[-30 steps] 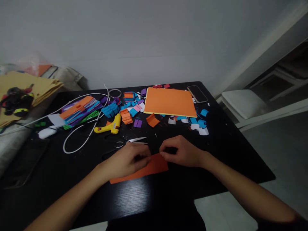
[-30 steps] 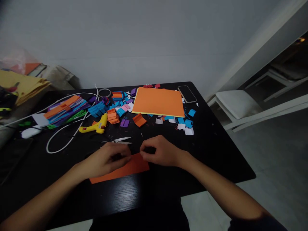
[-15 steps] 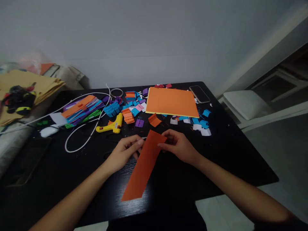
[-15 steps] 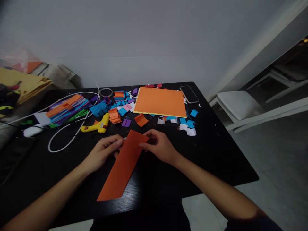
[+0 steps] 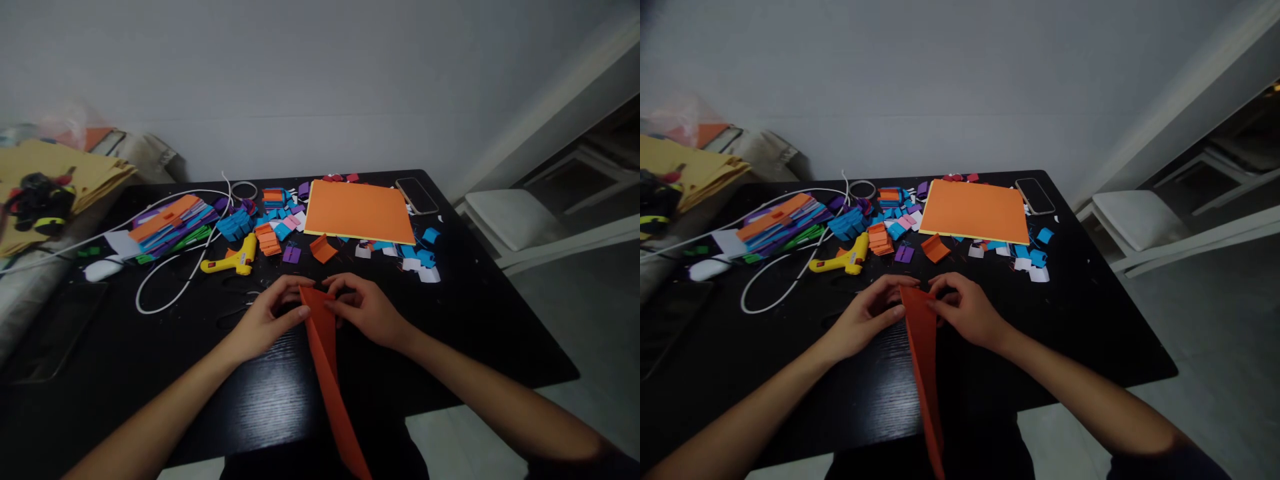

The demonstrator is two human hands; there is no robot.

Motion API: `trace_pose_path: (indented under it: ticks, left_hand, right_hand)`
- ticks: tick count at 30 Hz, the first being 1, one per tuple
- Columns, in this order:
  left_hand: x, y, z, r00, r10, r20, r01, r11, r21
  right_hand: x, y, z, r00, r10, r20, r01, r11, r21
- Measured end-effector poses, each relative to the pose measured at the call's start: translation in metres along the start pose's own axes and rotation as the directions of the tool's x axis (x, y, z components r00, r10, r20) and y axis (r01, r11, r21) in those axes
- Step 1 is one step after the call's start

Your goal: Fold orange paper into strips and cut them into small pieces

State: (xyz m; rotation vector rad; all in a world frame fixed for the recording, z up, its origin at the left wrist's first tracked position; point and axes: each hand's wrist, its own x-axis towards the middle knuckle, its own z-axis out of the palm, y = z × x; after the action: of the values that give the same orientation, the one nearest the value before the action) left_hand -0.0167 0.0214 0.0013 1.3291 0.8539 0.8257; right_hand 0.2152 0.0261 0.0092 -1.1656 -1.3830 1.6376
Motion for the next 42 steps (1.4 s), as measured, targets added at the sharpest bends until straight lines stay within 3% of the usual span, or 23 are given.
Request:
trace_pose_path:
  ticks: [7, 12, 15, 22, 28, 42]
  left_hand:
    - [0.003, 0.002, -0.004, 0.992, -0.046, -0.121, 0.065, 0.986, 0.157]
    - [0.003, 0.002, -0.003, 0.994, -0.089, -0.061, 0.099, 0.975, 0.199]
    - [0.003, 0.000, -0.001, 0.996, -0.077, -0.039, 0.084, 0.970, 0.226]
    - [0.002, -0.002, -0.003, 0.993, -0.115, -0.004, 0.111, 0.946, 0.303]
    - [0.001, -0.002, -0.002, 0.987, -0.148, 0.066, 0.120, 0.941, 0.316]
    - [0.002, -0.002, 0.002, 0.990, -0.131, 0.059, 0.109, 0.951, 0.288]
  right_hand:
    - [-0.001, 0.000, -0.014, 0.995, 0.080, 0.055, -0.083, 0.996, 0.045]
    - [0.010, -0.001, -0.020, 0.982, 0.059, 0.179, -0.026, 0.983, -0.182]
    - [0.017, 0.001, -0.015, 0.976, 0.009, 0.216, 0.040, 0.974, -0.221]
    - [0.016, 0.000, -0.010, 0.983, -0.005, 0.181, 0.049, 0.970, -0.239]
    - [0.014, 0.001, -0.009, 0.974, 0.023, 0.224, 0.028, 0.975, -0.219]
    - [0.012, 0.005, -0.003, 0.978, -0.016, 0.210, 0.055, 0.982, -0.183]
